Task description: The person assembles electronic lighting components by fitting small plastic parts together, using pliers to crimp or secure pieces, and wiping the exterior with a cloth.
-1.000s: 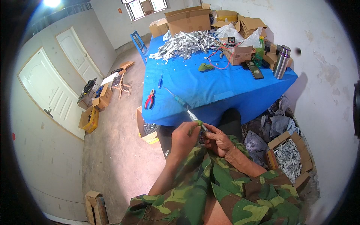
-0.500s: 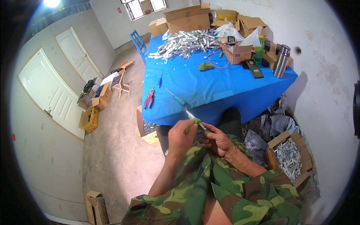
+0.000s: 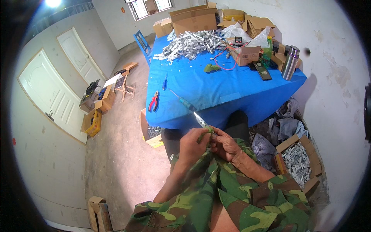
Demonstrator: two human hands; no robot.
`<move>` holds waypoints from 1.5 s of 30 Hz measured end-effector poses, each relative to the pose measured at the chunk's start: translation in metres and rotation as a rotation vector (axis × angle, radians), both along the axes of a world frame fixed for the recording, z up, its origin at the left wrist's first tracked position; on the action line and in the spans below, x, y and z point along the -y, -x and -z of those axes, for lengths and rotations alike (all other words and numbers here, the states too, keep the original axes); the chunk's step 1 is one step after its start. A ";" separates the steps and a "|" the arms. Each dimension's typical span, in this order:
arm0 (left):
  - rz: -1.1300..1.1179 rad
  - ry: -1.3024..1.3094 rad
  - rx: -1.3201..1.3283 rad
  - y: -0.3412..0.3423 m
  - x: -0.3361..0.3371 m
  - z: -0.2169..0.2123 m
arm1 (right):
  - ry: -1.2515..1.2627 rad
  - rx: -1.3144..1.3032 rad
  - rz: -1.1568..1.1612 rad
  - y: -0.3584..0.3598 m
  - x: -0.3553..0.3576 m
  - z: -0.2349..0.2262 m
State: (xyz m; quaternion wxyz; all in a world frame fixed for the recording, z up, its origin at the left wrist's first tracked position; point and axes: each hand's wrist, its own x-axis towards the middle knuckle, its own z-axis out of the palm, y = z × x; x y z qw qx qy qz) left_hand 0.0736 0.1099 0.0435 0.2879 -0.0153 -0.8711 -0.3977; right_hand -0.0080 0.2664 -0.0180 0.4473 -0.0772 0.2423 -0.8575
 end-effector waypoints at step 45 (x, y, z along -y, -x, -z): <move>-0.086 -0.212 -0.051 0.009 0.025 -0.016 | 0.088 -0.009 -0.113 0.007 -0.001 0.000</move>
